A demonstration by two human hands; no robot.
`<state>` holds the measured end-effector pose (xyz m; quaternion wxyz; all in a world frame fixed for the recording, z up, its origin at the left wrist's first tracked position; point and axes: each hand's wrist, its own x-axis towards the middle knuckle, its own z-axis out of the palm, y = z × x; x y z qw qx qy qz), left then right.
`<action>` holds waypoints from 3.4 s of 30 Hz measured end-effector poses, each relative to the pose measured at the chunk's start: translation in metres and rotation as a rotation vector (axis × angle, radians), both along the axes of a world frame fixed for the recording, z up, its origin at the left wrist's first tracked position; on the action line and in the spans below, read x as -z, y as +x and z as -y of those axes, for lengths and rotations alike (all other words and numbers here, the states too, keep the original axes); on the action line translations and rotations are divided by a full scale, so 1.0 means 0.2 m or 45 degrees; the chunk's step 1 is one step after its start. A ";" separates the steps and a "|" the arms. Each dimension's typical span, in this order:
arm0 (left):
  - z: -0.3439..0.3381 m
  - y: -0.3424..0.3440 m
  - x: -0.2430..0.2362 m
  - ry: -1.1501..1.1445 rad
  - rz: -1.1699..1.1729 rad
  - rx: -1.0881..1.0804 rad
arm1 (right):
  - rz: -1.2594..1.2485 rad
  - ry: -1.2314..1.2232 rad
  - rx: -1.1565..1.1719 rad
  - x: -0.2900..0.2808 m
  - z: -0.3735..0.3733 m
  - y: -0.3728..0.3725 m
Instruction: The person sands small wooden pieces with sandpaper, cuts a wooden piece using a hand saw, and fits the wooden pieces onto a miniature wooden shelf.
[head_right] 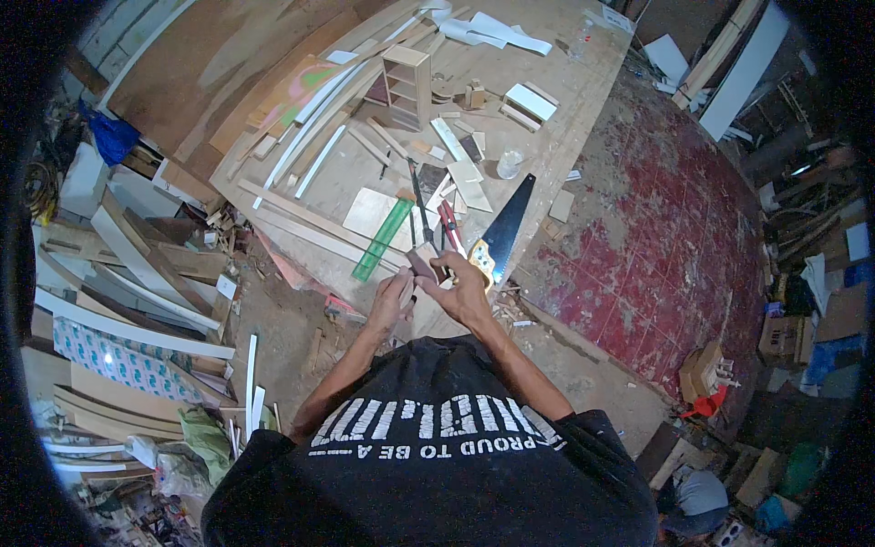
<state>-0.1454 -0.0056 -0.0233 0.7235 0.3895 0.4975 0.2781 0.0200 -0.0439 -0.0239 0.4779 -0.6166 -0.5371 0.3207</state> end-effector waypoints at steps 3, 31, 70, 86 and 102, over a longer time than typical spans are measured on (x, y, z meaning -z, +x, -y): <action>-0.04 -0.05 0.07 0.167 0.289 0.189 | -0.573 -0.215 0.021 -0.04 -0.01 0.01; 0.00 -0.08 -0.16 0.994 -0.081 0.268 | -0.791 -0.327 0.086 -0.24 0.20 -0.06; -0.02 -0.03 -0.24 1.131 -0.146 -0.221 | -1.314 -0.439 0.089 -0.18 -0.07 -0.16; -0.04 -0.09 -0.29 1.015 -0.147 0.196 | -0.765 -0.353 0.042 -0.24 -0.04 -0.06; -0.03 -0.09 -0.31 0.927 -0.076 0.168 | -0.821 -0.241 0.027 -0.31 -0.12 -0.11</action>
